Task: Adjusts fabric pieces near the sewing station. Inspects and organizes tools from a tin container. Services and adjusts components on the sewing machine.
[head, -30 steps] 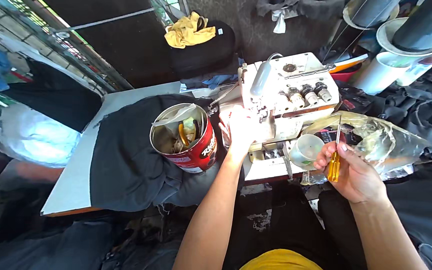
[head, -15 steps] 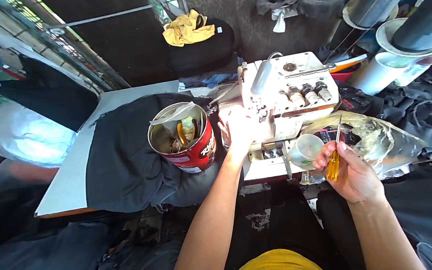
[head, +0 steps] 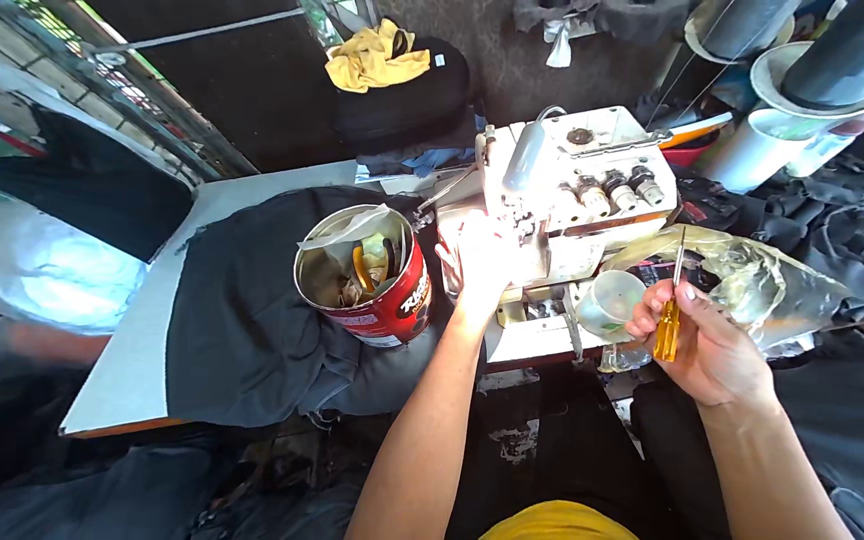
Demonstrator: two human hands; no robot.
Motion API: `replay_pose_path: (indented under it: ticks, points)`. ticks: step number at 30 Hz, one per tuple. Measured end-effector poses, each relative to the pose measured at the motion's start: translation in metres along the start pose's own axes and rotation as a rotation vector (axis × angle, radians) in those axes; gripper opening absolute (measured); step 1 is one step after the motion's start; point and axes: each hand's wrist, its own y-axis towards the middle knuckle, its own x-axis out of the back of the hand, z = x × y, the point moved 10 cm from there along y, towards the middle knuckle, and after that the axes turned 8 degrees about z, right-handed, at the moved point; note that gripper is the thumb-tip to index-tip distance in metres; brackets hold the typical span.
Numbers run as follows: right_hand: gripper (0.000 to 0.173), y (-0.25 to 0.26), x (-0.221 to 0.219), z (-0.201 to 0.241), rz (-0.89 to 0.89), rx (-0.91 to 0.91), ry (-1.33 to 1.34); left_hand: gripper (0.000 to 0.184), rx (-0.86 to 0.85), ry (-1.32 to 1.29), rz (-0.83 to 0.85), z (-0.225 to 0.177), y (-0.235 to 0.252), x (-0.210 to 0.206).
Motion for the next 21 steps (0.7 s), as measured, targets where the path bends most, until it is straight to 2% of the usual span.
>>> replay_pose_path:
  ticks: [8,11,15,21]
  points:
    - [0.034,0.000,-0.002,-0.002,0.006,-0.009,0.016,0.028,-0.045,-0.014,-0.025,0.001,-0.003,-0.001]
    - [0.032,-0.001,-0.001,-0.003,0.009,-0.011,0.005,0.029,0.029,0.011,-0.016,0.003,0.001,0.000]
    - [0.032,-0.004,-0.004,-0.008,0.010,-0.010,-0.003,0.026,-0.110,-0.061,-0.051,0.005,-0.009,-0.001]
    - [0.026,-0.003,-0.031,-0.022,0.099,-0.050,-0.010,0.040,-0.024,-0.008,0.027,0.013,-0.005,-0.014]
